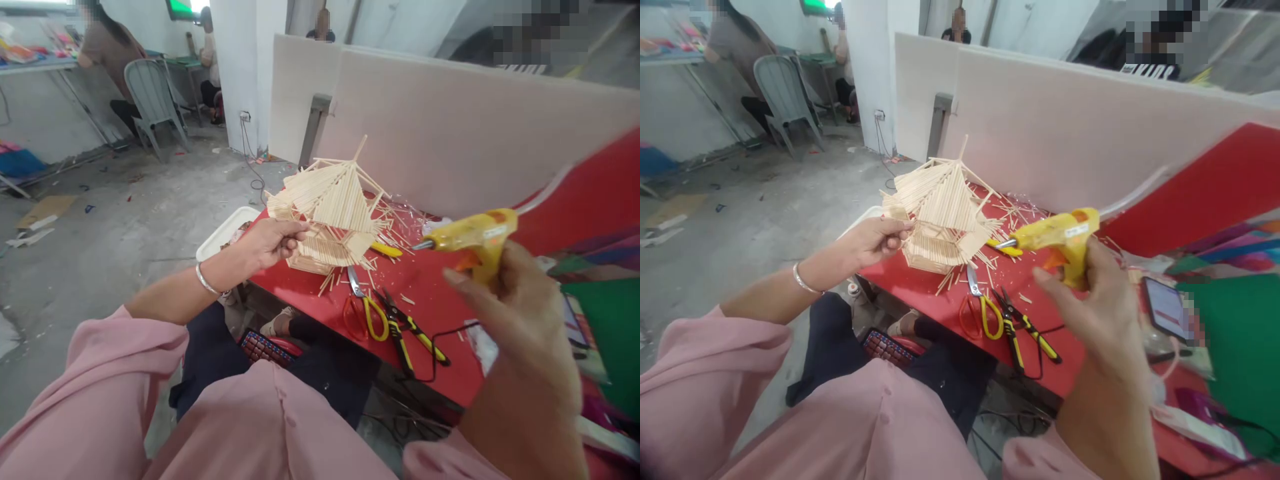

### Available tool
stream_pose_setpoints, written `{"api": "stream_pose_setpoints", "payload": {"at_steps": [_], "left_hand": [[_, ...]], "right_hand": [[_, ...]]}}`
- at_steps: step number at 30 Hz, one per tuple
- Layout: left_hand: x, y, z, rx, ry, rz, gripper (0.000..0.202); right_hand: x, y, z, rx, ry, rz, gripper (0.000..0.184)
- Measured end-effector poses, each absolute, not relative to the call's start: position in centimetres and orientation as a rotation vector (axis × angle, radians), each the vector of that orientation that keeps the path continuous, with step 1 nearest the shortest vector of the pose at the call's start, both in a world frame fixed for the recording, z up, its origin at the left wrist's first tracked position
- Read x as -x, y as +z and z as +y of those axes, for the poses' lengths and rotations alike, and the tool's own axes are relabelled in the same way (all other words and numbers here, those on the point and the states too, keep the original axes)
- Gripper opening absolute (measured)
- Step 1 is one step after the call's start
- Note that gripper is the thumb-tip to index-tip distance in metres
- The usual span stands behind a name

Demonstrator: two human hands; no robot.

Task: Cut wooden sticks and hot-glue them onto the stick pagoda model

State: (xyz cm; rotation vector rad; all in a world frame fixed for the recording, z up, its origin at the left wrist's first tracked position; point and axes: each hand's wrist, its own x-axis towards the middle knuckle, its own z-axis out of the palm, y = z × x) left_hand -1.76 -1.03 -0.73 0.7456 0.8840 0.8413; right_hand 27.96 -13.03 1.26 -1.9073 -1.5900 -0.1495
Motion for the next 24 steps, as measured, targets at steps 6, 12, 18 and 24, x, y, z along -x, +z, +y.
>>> {"api": "stream_pose_setpoints", "payload": {"at_steps": [6, 12, 18, 24], "left_hand": [[1.6, -1.9, 0.2, -0.756, 0.856, 0.863, 0.013], [1.5, -2.0, 0.3, -0.803, 0.848, 0.826, 0.015], [1.5, -1.7, 0.4, -0.806, 0.823, 0.828, 0.017], [1.5, -1.5, 0.4, -0.795, 0.817, 0.837, 0.019]], "right_hand": [[-21.8, 2.6, -9.6, 1.914, -0.575, -1.506, 0.048], [-19.3, 3.0, -7.4, 1.93, -0.859, -1.756, 0.058], [-18.6, 3.7, -6.7, 1.859, -0.806, -1.899, 0.049], [-18.2, 4.1, -6.2, 1.781, -0.959, -1.907, 0.045]]}}
